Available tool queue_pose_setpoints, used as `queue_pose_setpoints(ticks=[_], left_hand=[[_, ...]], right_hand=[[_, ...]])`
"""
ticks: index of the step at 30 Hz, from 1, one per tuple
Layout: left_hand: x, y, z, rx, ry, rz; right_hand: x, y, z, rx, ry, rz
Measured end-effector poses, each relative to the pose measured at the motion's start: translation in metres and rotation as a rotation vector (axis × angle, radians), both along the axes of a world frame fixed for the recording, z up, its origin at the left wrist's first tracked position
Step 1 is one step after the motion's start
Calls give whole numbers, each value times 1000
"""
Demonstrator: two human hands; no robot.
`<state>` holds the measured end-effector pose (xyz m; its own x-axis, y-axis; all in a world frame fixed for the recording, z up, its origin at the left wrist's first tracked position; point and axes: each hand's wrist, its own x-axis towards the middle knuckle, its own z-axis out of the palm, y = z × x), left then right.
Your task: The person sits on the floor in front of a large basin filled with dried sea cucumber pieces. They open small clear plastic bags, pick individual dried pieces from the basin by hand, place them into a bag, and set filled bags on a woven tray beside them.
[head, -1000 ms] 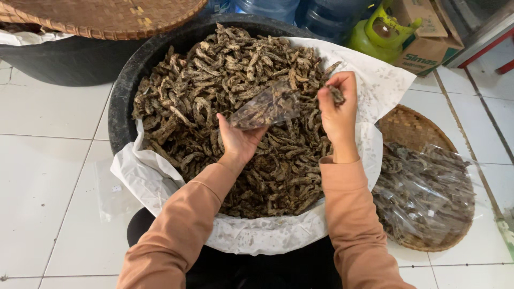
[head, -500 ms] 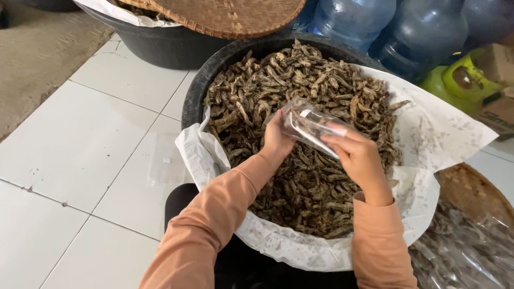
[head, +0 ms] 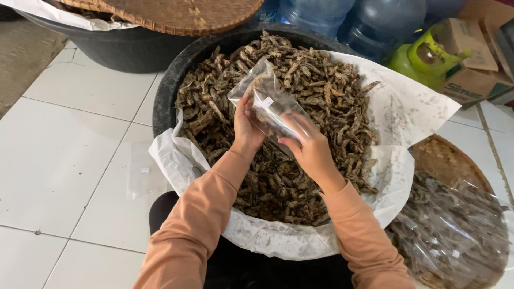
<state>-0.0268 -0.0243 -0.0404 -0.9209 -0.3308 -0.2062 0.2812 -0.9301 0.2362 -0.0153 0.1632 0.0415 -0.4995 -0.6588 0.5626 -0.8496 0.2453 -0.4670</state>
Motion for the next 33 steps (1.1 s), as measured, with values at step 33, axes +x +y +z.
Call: queue_pose_setpoints(ticks=[33], left_hand=[[-13,-24,-15,-211,91,-30]], right_hand=[[-41,-14,-46,555,576,22]])
